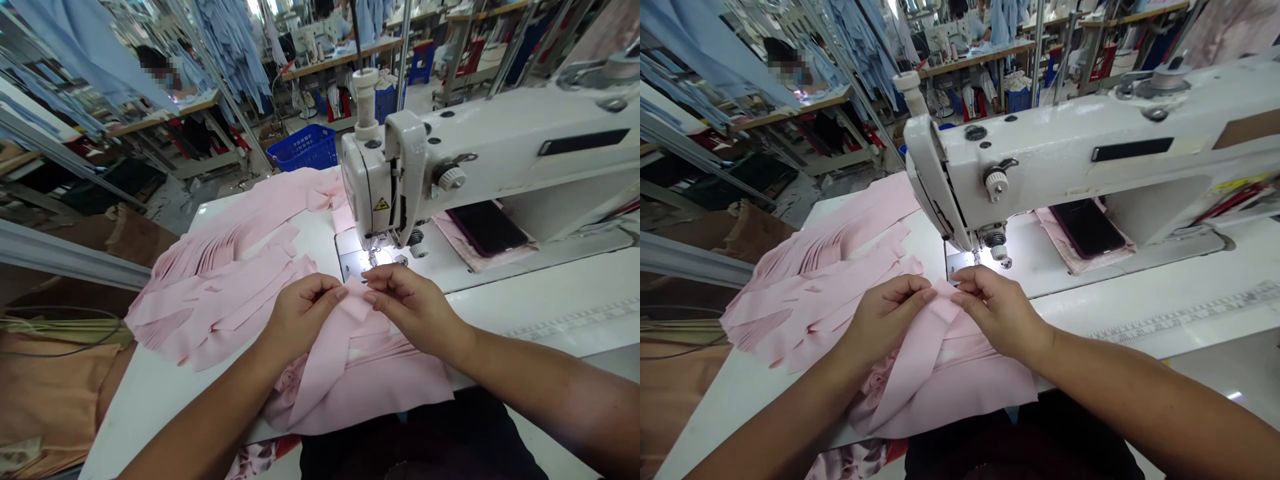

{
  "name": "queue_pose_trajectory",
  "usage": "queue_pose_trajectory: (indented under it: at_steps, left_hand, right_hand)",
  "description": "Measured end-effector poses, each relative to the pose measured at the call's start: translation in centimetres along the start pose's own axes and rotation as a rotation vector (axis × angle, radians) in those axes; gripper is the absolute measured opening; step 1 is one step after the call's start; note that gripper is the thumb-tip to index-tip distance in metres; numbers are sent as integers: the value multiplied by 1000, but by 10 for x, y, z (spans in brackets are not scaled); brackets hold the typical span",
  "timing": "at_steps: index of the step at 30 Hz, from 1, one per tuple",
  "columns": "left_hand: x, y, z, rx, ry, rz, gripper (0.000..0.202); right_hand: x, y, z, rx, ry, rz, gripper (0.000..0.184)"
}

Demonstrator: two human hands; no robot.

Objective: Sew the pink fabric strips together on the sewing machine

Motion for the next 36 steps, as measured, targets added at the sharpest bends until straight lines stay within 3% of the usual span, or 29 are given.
queue_pose_trajectory:
  at_steps: [5, 9, 15, 18, 22, 25, 29, 33, 36]
  left_hand:
    - [-1, -2, 1, -20, 21, 43, 18]
    - [4, 9, 1, -37, 21, 106, 19]
    - [1, 35, 25, -29, -200, 404, 18]
    - [-13, 27, 44, 7, -271, 520, 15]
    - [-38, 9, 60, -60, -321, 599, 17]
    - [-50, -1, 63, -90, -351, 679, 17]
    - [-52, -1, 66, -80, -342, 674, 14]
    - [-46, -9, 73, 40, -314, 640, 17]
    - [-43, -14, 78, 48, -290, 631, 18]
  right_hand:
    - [-3, 1, 0, -4, -43, 31, 23]
    - [-5, -3, -2, -32, -106, 104, 25]
    - [-5, -4, -1, -138, -130, 201, 19]
    - [4, 3, 5, -147, -116, -52, 1]
    - [14, 9, 9, -150, -184, -575, 17]
    - [14, 7, 10, -86, -259, -803, 23]
    - [9, 3, 7, 90, -360, -943, 22]
    - [8, 0, 5, 308, -427, -1081, 14]
    - [9, 1, 7, 381, -452, -1168, 16]
Point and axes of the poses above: each hand's wrist, its own z-axis towards the middle knuckle, its own x-axis out of the back of the hand, y = z × x, the point moved 6 cm from there along z, towards the middle knuckle, and after that the axes turned 6 degrees about -z, right-handed, at the moved point
